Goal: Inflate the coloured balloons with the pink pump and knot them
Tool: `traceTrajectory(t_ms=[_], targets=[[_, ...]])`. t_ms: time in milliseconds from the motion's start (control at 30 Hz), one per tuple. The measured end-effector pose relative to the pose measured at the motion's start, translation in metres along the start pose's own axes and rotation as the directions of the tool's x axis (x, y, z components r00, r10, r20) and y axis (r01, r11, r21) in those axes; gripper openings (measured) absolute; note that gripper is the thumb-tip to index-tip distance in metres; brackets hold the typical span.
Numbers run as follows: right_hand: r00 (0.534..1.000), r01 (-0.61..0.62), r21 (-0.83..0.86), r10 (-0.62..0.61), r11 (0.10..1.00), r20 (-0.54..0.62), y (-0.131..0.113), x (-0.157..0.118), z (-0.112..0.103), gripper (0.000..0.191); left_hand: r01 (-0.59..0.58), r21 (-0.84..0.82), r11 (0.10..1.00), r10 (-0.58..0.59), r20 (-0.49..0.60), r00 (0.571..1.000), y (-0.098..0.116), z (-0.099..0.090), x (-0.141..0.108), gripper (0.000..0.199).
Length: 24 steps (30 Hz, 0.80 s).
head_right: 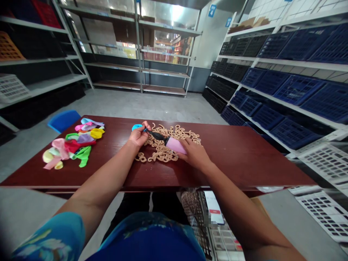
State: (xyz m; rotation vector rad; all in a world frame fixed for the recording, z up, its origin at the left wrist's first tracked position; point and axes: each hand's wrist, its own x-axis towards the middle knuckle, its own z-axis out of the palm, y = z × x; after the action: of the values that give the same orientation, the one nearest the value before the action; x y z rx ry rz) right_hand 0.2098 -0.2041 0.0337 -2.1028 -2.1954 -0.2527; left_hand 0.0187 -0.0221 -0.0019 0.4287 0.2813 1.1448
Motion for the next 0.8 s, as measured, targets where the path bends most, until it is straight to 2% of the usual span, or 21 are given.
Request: traceTrajectory(t_ms=[267, 400, 600, 733, 800], targets=[[1.0, -0.007, 0.01, 0.007, 1.0, -0.017, -0.009, 0.009, -0.002, 0.054, -0.02, -0.025, 0.999, 0.017, -0.103, 0.994, -0.01, 0.004, -0.002, 0.027], [0.999, 0.01, 0.015, -0.009, 1.0, -0.036, -0.019, 0.021, -0.001, 0.051, -0.044, -0.052, 0.998, 0.038, -0.124, 0.992, -0.012, 0.003, 0.003, 0.021], [0.998, 0.064, 0.028, -0.063, 0.998, -0.021, -0.029, 0.047, 0.0, 0.05, -0.061, -0.072, 0.996, 0.049, -0.159, 0.986, 0.006, 0.003, 0.006, 0.017], [0.997, 0.072, 0.015, -0.072, 0.997, 0.019, -0.033, 0.065, 0.001, 0.056, -0.039, -0.101, 0.994, 0.027, -0.117, 0.993, 0.023, -0.001, 0.006, 0.011], [0.996, 0.078, 0.001, -0.078, 0.997, 0.037, -0.035, 0.072, 0.001, 0.056, -0.033, -0.108, 0.994, 0.019, -0.122, 0.992, 0.028, -0.004, 0.008, 0.015]])
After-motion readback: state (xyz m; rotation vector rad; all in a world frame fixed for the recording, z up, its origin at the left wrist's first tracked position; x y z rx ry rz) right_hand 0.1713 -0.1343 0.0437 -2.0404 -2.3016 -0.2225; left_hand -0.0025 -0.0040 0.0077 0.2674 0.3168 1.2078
